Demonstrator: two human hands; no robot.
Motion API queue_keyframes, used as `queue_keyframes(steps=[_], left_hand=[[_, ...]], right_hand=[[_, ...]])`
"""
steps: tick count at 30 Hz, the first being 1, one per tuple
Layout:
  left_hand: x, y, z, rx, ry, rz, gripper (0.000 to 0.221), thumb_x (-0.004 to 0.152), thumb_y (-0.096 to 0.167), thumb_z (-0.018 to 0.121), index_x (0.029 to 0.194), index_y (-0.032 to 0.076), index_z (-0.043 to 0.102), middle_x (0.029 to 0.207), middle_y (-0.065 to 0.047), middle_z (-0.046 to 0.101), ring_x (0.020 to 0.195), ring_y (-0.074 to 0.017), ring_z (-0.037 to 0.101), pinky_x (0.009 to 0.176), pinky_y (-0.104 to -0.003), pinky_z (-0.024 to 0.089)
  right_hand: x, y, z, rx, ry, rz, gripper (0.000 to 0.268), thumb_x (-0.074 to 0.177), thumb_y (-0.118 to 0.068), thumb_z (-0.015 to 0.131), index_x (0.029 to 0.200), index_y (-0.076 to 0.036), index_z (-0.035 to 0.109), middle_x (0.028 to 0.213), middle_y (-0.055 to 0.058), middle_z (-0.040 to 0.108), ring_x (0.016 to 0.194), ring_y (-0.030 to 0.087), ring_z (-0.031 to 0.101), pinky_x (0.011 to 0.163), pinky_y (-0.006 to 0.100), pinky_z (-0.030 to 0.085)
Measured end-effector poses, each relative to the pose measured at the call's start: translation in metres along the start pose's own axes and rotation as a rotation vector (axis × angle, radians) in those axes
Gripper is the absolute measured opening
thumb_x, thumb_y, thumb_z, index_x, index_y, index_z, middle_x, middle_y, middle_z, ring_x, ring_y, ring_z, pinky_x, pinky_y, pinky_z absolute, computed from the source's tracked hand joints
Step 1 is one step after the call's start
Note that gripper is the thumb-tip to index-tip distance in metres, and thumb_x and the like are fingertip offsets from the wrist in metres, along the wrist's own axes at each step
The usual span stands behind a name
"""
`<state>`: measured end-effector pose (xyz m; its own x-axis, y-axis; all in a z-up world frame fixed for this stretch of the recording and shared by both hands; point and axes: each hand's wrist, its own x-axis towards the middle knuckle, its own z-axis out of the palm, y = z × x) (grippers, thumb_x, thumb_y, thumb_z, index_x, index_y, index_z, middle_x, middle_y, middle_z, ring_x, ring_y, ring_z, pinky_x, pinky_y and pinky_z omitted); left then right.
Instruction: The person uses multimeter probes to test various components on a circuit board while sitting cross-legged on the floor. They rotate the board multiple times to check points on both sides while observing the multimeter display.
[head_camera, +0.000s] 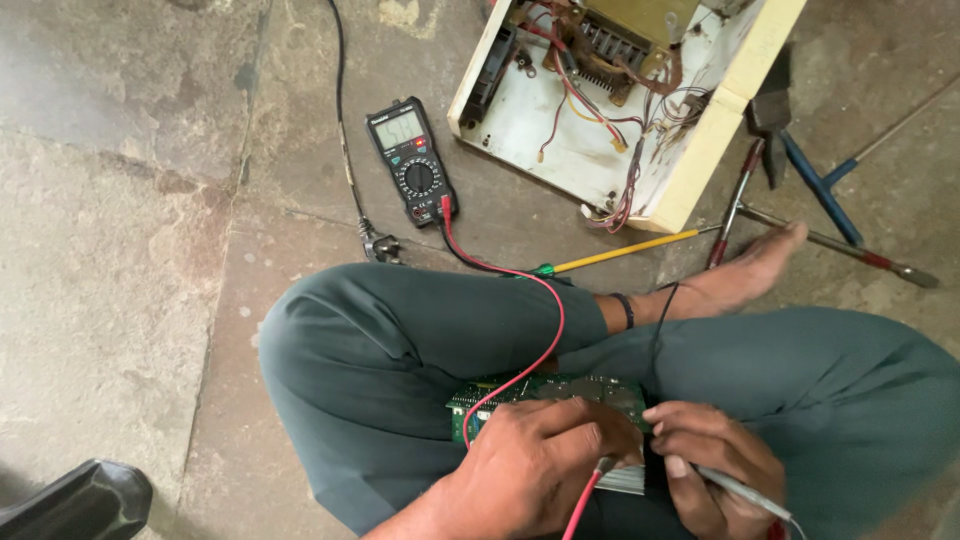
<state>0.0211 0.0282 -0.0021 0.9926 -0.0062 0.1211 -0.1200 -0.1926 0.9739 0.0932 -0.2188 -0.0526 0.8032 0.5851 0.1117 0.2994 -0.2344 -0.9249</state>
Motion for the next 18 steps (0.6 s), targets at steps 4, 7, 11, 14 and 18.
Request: queue_keyframes(steps=[4,7,11,14,18], left_hand=[[0.000,0.000,0.002,0.037,0.001,0.030,0.022,0.091,0.000,0.068,0.112,0.008,0.069,0.108,-0.011,0.070,0.099,-0.0326,0.073,0.083,-0.039,0.060],[0.001,0.003,0.002,-0.011,-0.009,0.021,0.023,0.090,-0.001,0.070,0.111,0.007,0.067,0.111,-0.011,0.070,0.099,-0.0314,0.074,0.082,-0.038,0.060],[0.001,0.009,0.002,0.029,-0.022,0.017,0.024,0.087,-0.001,0.072,0.110,0.006,0.067,0.112,-0.012,0.071,0.097,-0.0329,0.073,0.080,-0.038,0.059],[0.001,0.011,0.004,0.000,-0.018,0.024,0.024,0.087,-0.003,0.070,0.110,0.005,0.067,0.112,-0.012,0.071,0.100,-0.0317,0.074,0.083,-0.038,0.060],[0.001,0.011,0.008,-0.018,-0.012,0.030,0.021,0.089,-0.004,0.069,0.108,0.004,0.066,0.111,-0.011,0.072,0.102,-0.0299,0.075,0.084,-0.036,0.061]], right_hand=[[0.002,-0.004,-0.001,0.002,-0.007,-0.046,0.010,0.094,-0.009,0.062,0.095,-0.001,0.066,0.097,0.016,0.072,0.098,0.029,0.077,0.086,0.039,0.063],[0.009,-0.005,-0.002,-0.016,-0.020,-0.098,0.009,0.094,-0.009,0.063,0.094,0.000,0.066,0.097,0.016,0.073,0.095,0.028,0.078,0.082,0.038,0.063],[0.010,-0.014,-0.003,0.008,-0.021,-0.084,0.011,0.092,-0.008,0.062,0.095,0.002,0.066,0.097,0.017,0.072,0.093,0.028,0.077,0.081,0.037,0.062],[0.013,-0.016,-0.003,-0.016,-0.028,-0.121,0.010,0.093,-0.008,0.062,0.095,0.001,0.066,0.096,0.015,0.072,0.093,0.027,0.077,0.082,0.037,0.062],[0.011,-0.019,-0.005,-0.033,-0.037,-0.113,0.008,0.094,-0.007,0.062,0.096,0.000,0.066,0.096,0.014,0.071,0.094,0.027,0.076,0.082,0.036,0.061]])
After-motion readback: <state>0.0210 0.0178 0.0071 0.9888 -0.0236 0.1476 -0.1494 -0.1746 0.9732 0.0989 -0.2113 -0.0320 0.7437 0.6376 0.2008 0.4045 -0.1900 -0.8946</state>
